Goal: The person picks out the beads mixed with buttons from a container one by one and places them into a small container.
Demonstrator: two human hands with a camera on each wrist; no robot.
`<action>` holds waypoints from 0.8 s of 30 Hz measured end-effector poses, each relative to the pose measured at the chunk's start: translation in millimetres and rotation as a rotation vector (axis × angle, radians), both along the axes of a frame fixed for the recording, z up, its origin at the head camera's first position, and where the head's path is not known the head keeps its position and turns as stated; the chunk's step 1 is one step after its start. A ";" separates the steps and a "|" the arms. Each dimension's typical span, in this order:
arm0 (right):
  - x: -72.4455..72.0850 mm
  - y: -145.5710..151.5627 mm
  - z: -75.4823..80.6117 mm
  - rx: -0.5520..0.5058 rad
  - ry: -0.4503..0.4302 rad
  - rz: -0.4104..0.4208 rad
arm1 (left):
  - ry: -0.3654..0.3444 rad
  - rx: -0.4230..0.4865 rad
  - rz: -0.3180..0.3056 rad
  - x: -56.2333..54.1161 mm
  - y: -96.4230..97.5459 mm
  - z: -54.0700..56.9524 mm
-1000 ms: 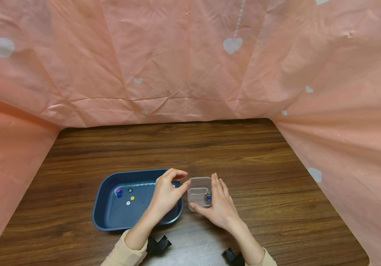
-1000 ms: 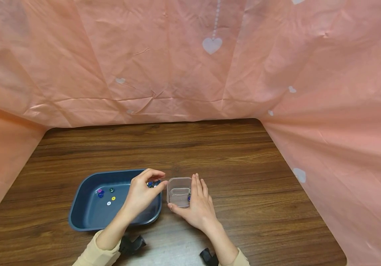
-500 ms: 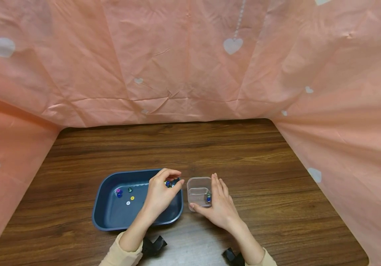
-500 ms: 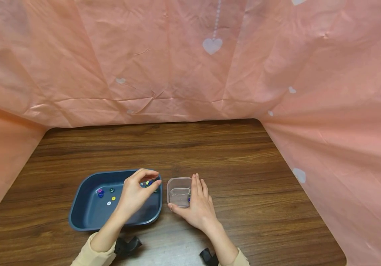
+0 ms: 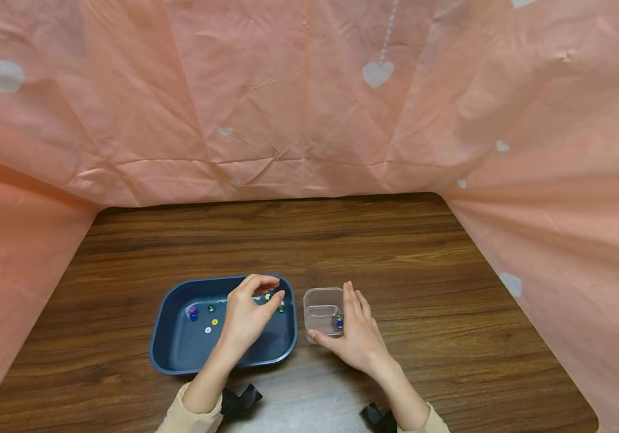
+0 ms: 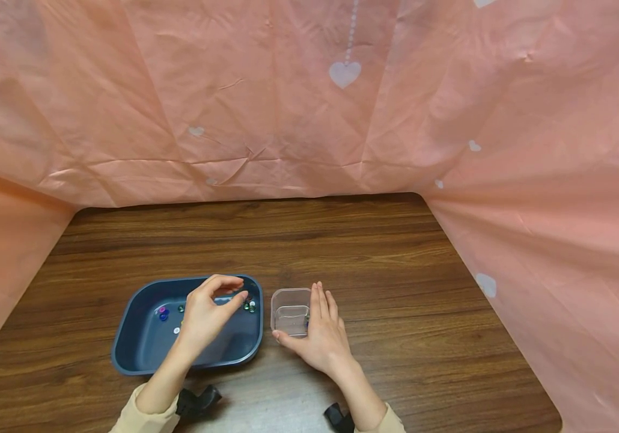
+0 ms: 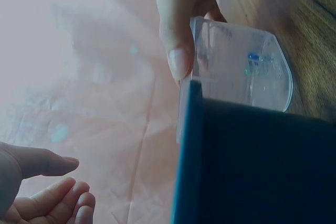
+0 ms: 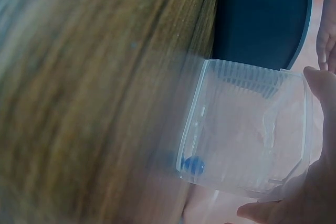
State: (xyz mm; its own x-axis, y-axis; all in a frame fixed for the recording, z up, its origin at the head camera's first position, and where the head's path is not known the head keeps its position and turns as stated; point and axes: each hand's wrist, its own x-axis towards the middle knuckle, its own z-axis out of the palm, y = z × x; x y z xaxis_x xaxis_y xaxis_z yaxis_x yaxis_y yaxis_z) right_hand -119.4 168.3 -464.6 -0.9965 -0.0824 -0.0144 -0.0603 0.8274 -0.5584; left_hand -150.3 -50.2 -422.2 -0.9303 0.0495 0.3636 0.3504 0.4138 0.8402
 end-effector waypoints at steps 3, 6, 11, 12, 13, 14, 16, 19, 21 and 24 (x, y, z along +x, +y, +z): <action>0.0 -0.2 0.3 0.001 0.003 0.001 | -0.003 -0.004 0.018 -0.4 -3.6 -0.5; -0.1 -0.3 0.7 -0.001 0.002 -0.001 | -0.013 -0.006 0.037 -0.3 -6.4 -1.1; -0.4 -0.1 1.1 -0.009 -0.002 -0.002 | -0.031 -0.012 0.057 1.4 -8.9 -1.6; -0.3 -0.1 1.1 -0.009 -0.003 -0.002 | -0.031 -0.013 0.061 1.6 -9.4 -2.0; -0.2 0.0 1.0 -0.009 -0.002 -0.001 | -0.031 -0.012 0.066 1.8 -9.7 -2.2; 0.0 0.1 1.0 -0.008 -0.002 -0.001 | -0.032 -0.008 0.071 1.9 -10.1 -2.4; 0.1 0.2 0.8 -0.006 0.001 -0.001 | -0.035 -0.006 0.081 2.1 -11.1 -3.1; 0.2 0.3 0.3 -0.004 0.001 -0.001 | -0.047 -0.002 0.091 2.2 -13.5 -3.8; 0.3 0.3 0.2 -0.004 0.001 -0.002 | -0.055 -0.008 0.097 2.2 -15.6 -4.2; 0.4 0.2 0.0 -0.006 -0.006 -0.002 | -0.067 -0.016 0.112 1.9 -20.1 -4.8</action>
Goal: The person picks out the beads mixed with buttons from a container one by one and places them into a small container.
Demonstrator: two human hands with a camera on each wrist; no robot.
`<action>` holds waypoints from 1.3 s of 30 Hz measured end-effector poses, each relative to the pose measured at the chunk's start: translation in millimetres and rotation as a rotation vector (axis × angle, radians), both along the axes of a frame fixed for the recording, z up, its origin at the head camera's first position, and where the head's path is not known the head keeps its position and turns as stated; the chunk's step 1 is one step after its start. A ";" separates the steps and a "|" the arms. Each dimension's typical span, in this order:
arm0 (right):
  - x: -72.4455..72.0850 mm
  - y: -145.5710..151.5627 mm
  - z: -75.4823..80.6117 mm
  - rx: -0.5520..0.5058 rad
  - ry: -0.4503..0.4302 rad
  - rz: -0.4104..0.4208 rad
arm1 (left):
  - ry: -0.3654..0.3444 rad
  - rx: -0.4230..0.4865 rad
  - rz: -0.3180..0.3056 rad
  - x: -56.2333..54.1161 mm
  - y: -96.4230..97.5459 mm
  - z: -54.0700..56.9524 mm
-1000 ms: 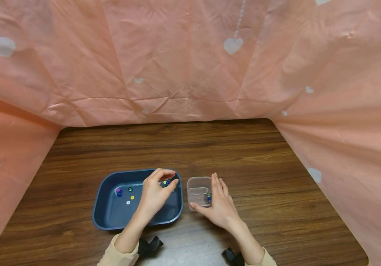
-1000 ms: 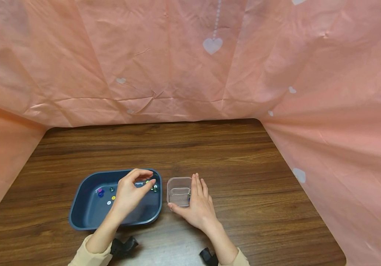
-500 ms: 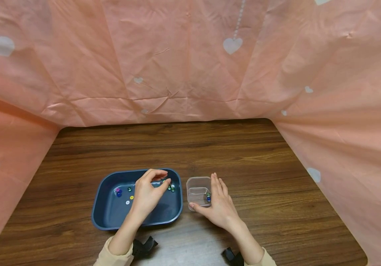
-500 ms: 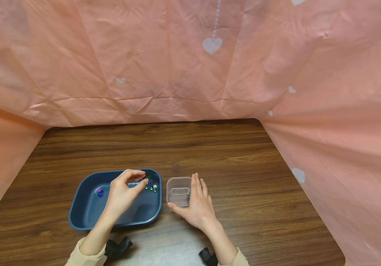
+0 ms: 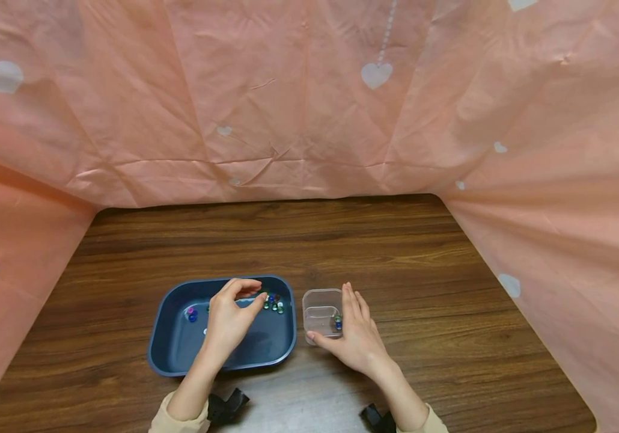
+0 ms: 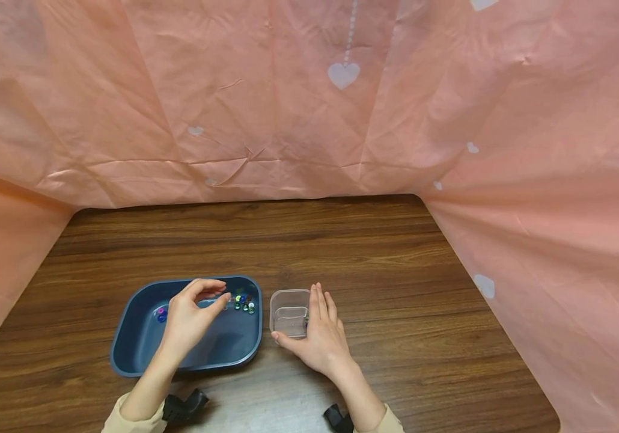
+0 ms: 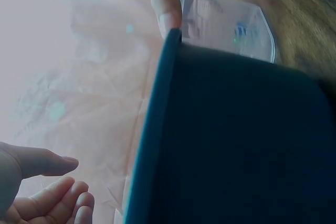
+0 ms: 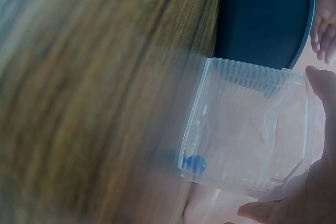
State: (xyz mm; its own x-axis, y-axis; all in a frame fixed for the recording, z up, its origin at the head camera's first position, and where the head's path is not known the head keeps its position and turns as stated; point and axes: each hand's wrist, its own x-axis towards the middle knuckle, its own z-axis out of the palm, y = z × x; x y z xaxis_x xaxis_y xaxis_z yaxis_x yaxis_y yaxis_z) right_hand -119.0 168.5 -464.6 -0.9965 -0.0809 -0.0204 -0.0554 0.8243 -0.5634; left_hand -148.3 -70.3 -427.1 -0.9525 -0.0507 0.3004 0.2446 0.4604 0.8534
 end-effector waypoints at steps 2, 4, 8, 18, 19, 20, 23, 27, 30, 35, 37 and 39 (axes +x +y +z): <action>-0.1 0.4 -0.1 0.000 -0.002 0.000 | -0.008 -0.009 0.015 -0.4 -2.9 -0.4; -0.1 0.7 0.0 0.000 -0.004 0.001 | -0.012 -0.016 0.031 -0.9 -6.1 -1.1; 0.0 0.8 -0.3 0.003 -0.002 0.000 | -0.019 -0.019 0.051 -1.5 -11.9 -2.2; 0.3 0.6 0.4 0.006 0.000 0.002 | -0.055 -0.052 0.088 -1.6 -25.0 -5.5; 0.3 0.7 0.4 0.005 -0.001 0.001 | -0.054 -0.056 0.092 -1.8 -26.2 -5.8; 0.3 0.8 0.4 0.005 -0.003 0.001 | -0.052 -0.060 0.096 -1.9 -27.3 -6.2; 0.2 0.9 0.3 0.003 -0.005 -0.001 | -0.052 -0.067 0.111 -1.9 -30.2 -6.7; 0.4 0.7 0.5 0.001 -0.005 0.000 | -0.069 -0.069 0.134 -1.3 -33.9 -6.9; 0.5 0.7 0.6 0.002 -0.006 0.000 | -0.093 -0.063 0.150 -0.3 -37.2 -7.0; 0.2 1.0 0.6 0.006 -0.004 0.001 | -0.107 -0.062 0.170 0.3 -43.4 -9.1; 0.0 1.2 0.8 0.004 -0.001 0.001 | -0.098 -0.070 0.183 -0.1 -45.8 -10.7; -0.1 1.6 0.9 0.003 -0.001 0.003 | -0.085 -0.078 0.199 -0.5 -48.0 -12.3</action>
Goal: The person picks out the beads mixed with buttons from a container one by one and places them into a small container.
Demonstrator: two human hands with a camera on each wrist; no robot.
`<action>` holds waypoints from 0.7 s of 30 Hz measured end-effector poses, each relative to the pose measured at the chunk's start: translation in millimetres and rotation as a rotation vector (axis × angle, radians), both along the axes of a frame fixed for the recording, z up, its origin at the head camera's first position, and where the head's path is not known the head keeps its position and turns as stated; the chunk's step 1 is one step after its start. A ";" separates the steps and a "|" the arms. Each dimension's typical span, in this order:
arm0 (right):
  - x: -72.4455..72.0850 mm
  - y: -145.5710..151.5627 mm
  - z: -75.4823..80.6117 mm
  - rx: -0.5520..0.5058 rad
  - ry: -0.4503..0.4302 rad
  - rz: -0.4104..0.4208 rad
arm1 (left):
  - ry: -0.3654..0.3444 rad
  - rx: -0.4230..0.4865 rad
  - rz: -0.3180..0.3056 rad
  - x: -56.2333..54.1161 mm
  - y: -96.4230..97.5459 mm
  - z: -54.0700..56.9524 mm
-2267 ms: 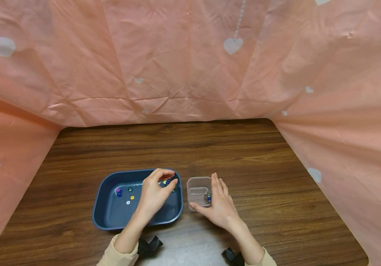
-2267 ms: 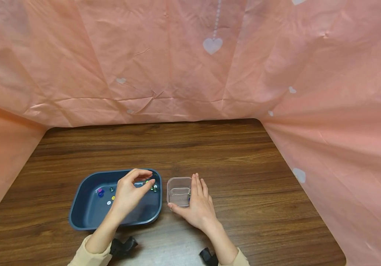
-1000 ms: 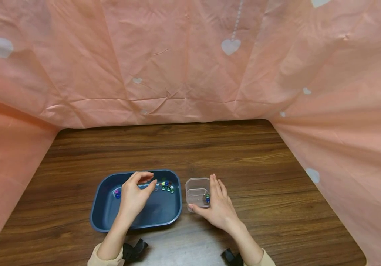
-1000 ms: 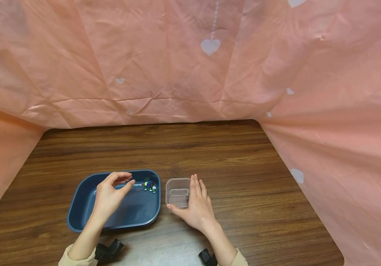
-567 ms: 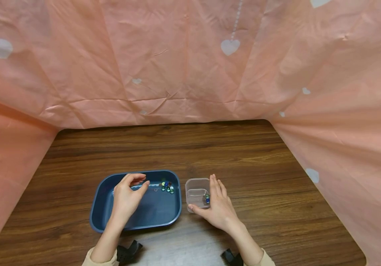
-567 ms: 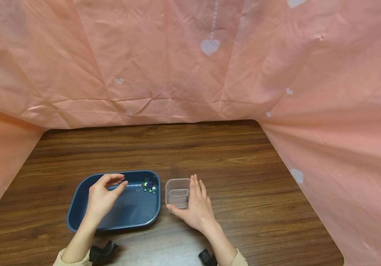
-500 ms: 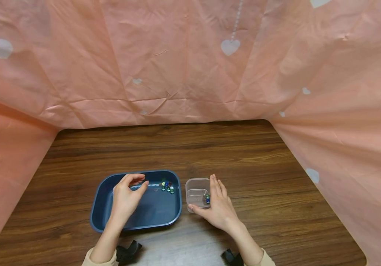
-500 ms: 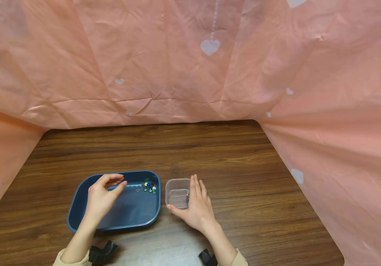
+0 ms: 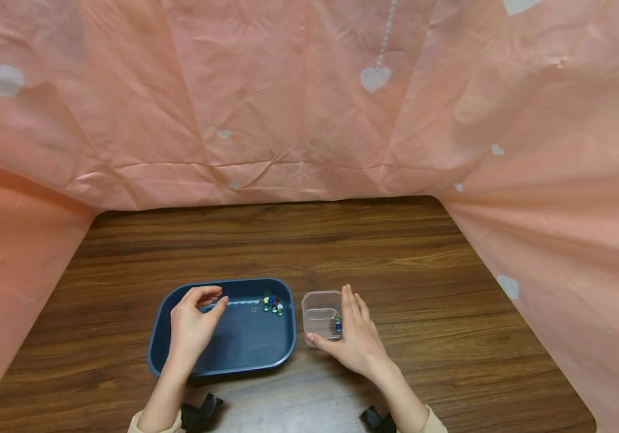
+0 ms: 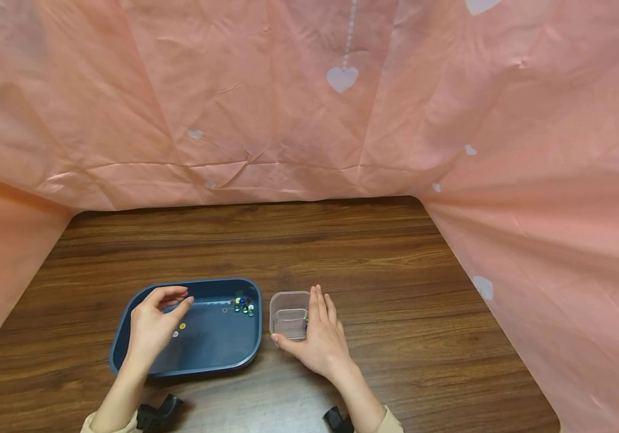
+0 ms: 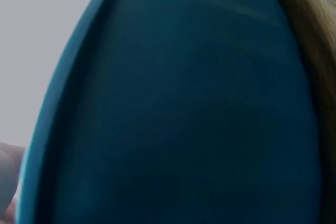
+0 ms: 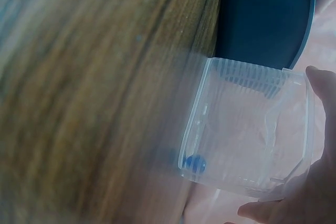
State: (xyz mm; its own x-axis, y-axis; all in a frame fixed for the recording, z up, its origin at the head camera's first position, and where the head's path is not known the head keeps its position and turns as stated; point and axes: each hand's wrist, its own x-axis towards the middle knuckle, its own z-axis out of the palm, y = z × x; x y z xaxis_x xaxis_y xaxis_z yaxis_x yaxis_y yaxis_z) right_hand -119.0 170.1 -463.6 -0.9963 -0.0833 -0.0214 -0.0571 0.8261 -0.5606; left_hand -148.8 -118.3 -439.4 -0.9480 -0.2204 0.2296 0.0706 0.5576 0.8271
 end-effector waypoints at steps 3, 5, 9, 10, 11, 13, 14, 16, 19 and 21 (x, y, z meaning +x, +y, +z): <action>-0.2 0.5 0.5 -0.003 0.002 0.000 | 0.016 -0.008 0.020 -0.7 -3.0 -1.8; -0.3 0.6 0.4 -0.003 0.003 0.000 | 0.022 -0.009 0.029 -0.8 -4.8 -2.4; -0.2 0.6 0.3 -0.002 0.005 0.000 | 0.029 -0.013 0.044 -0.3 -7.2 -3.1; -0.2 0.6 0.2 0.000 0.004 0.001 | 0.029 -0.016 0.047 0.0 -7.6 -3.3; -0.3 0.7 0.1 0.001 0.003 0.002 | 0.030 -0.017 0.050 0.3 -8.0 -3.4; -0.4 0.7 0.4 0.000 0.002 0.003 | 0.027 -0.014 0.052 0.7 -8.7 -3.7; -0.5 0.8 0.6 0.000 0.002 0.003 | 0.025 -0.010 0.052 0.8 -9.2 -3.9; -0.9 1.1 0.7 0.000 0.000 0.003 | 0.013 -0.006 0.049 0.6 -10.2 -4.0; -1.4 1.4 1.1 0.001 0.002 0.002 | -0.016 -0.009 0.048 0.4 -12.2 -3.8; -1.6 1.7 0.9 0.005 0.000 0.002 | -0.035 -0.018 0.054 0.1 -13.7 -3.7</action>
